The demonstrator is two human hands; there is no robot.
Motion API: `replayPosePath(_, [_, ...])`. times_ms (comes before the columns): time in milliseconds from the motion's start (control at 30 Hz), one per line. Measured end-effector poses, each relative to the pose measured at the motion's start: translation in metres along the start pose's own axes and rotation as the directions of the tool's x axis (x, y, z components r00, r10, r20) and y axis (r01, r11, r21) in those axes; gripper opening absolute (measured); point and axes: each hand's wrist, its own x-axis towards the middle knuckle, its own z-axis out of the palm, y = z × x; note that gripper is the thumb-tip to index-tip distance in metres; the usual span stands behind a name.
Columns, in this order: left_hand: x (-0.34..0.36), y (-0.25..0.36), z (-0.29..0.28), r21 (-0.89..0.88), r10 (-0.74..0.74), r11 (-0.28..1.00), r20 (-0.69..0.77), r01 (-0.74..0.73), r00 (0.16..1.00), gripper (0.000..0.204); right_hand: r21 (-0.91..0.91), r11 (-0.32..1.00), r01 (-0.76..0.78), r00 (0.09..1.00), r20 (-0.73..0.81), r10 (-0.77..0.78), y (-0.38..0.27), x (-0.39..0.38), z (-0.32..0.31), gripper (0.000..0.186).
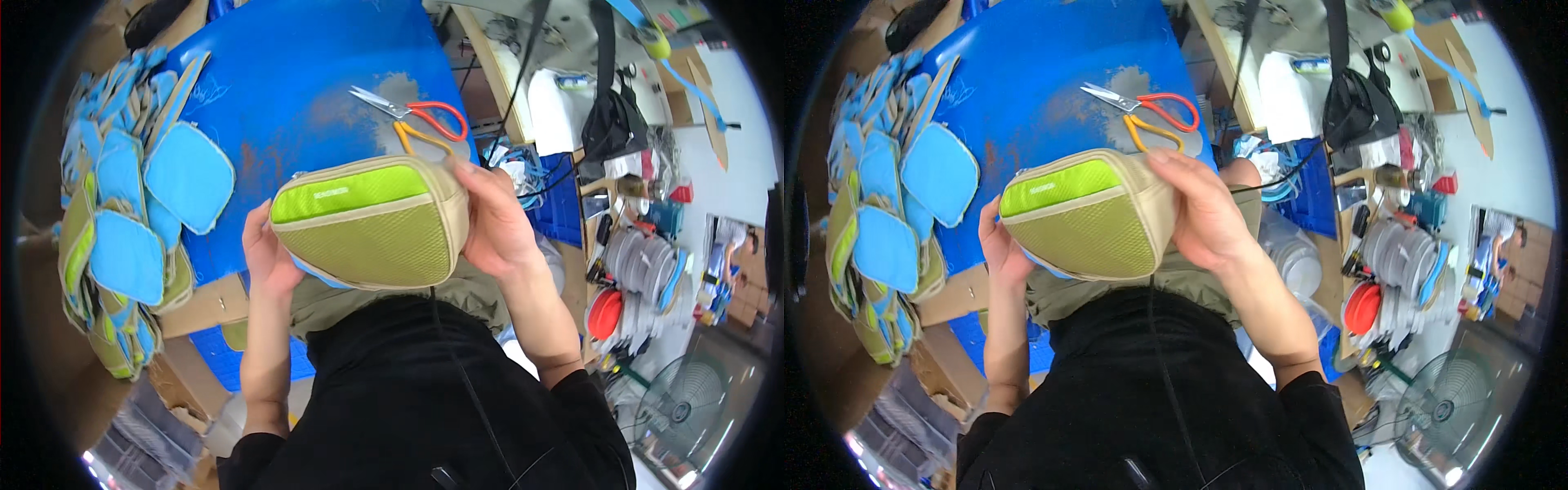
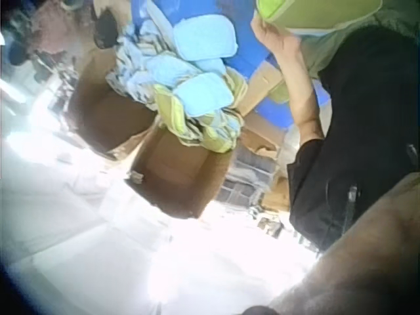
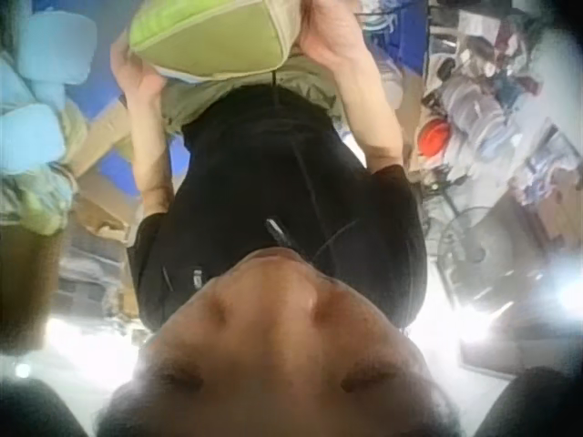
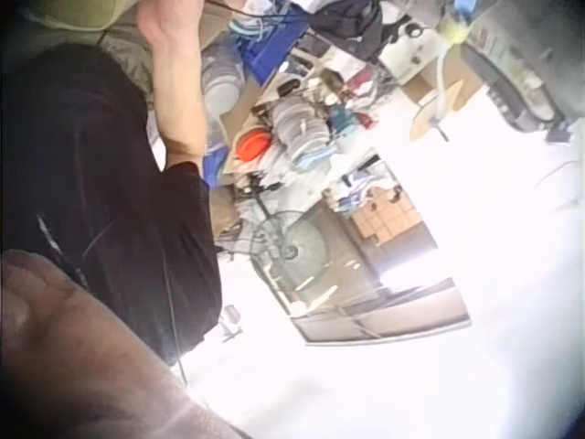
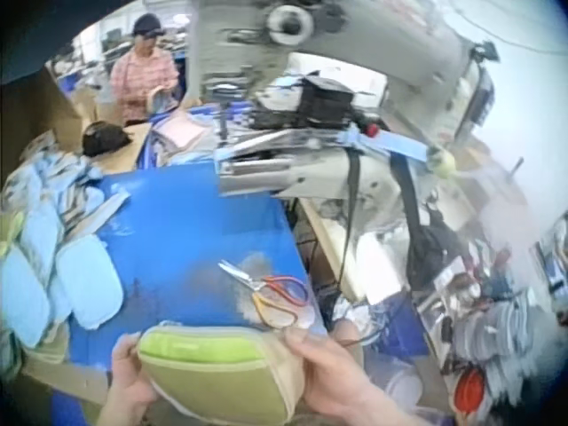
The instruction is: The person assembles small fabric pouches by inserting blue foam inserts into beige fabric shells, aligning edges, and sewing them on a machine. They trim excess thread with scissors and flip the pouches to inspect the seams, repeating the process for multiple units.
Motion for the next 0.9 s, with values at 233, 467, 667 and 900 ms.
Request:
replayPosePath(233, [0.002, 0.002, 0.009, 0.123, 0.025, 0.992, 0.004, -0.025, 1.0, 0.043, -0.013, 1.0, 0.001, 1.0, 0.004, -0.001, -0.002, -0.007, 0.008, 0.023])
replayPosePath(467, [-0.008, 0.012, 0.033, 0.925, 0.538, -0.344, 0.334, -0.16, 0.774, 0.018, -0.886, 0.261, 0.382, 0.834, 0.209, -0.51, 0.002, 0.008, -0.035, 0.022])
replayPosePath(667, [-0.003, 0.014, 0.046, 0.711, 0.572, -0.697, 0.627, -0.088, 0.529, 0.032, -0.9, -0.063, 0.43, 0.584, 0.331, -0.742, 0.017, 0.037, -0.039, 0.021])
replayPosePath(900, [0.029, 0.057, 0.042, 0.954, 0.565, 0.197, 0.08, -0.228, 0.821, 0.023, -0.756, 0.655, 0.021, 0.991, -0.069, -0.112, 0.02, 0.039, -0.042, 0.018])
